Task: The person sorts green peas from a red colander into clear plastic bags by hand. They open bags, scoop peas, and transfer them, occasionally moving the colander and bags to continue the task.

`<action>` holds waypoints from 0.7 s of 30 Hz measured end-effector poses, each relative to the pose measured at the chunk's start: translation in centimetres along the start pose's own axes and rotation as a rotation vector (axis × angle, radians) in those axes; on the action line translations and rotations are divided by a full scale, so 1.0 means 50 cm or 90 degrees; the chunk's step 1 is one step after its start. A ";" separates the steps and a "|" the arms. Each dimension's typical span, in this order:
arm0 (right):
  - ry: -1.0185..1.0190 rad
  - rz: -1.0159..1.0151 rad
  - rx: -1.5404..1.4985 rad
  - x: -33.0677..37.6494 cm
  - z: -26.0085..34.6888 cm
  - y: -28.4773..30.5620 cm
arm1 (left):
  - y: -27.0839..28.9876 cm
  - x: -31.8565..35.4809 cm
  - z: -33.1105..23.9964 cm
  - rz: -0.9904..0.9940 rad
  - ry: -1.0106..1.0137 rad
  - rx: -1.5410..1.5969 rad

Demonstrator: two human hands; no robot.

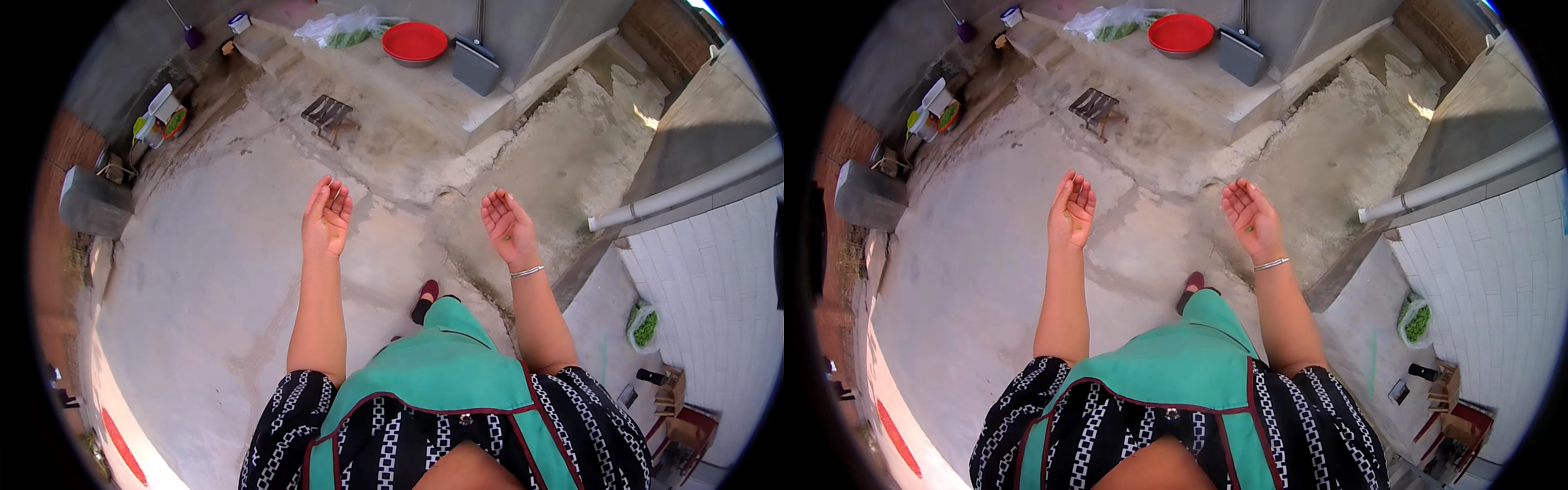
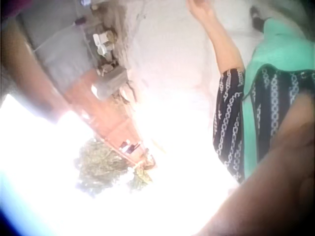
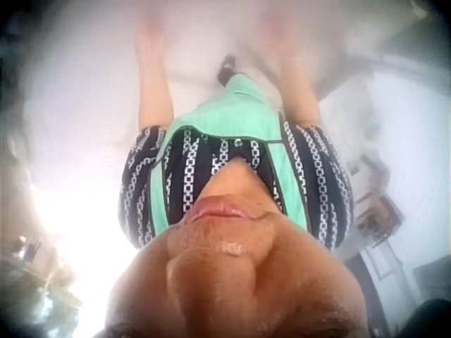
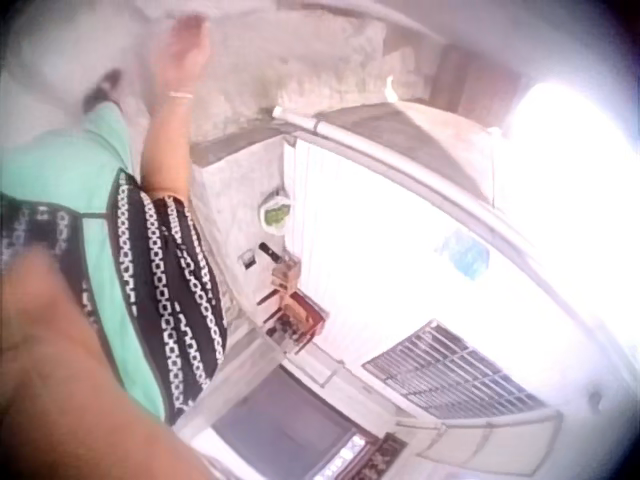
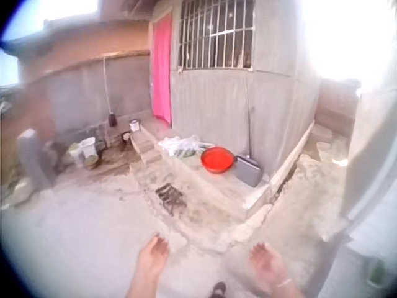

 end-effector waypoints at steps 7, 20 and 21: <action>-0.008 0.042 0.006 -0.486 0.126 -0.133 | -0.028 -0.468 -0.012 -0.030 -0.051 -0.004; -0.047 0.037 0.051 -1.259 0.285 -0.441 | -0.130 -1.267 -0.079 -0.060 -0.085 0.046; -0.045 0.014 0.042 -1.298 0.308 -0.445 | -0.156 -1.335 -0.067 -0.049 -0.074 0.055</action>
Point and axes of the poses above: each hand's wrist, its own x-axis away from the middle knuckle, its own y-axis out of the back of the hand, z = x × y, the point moved 2 cm from there along -x, towards the middle knuckle, and after that the axes turned 12 degrees about -y, right-handed, at the moved point
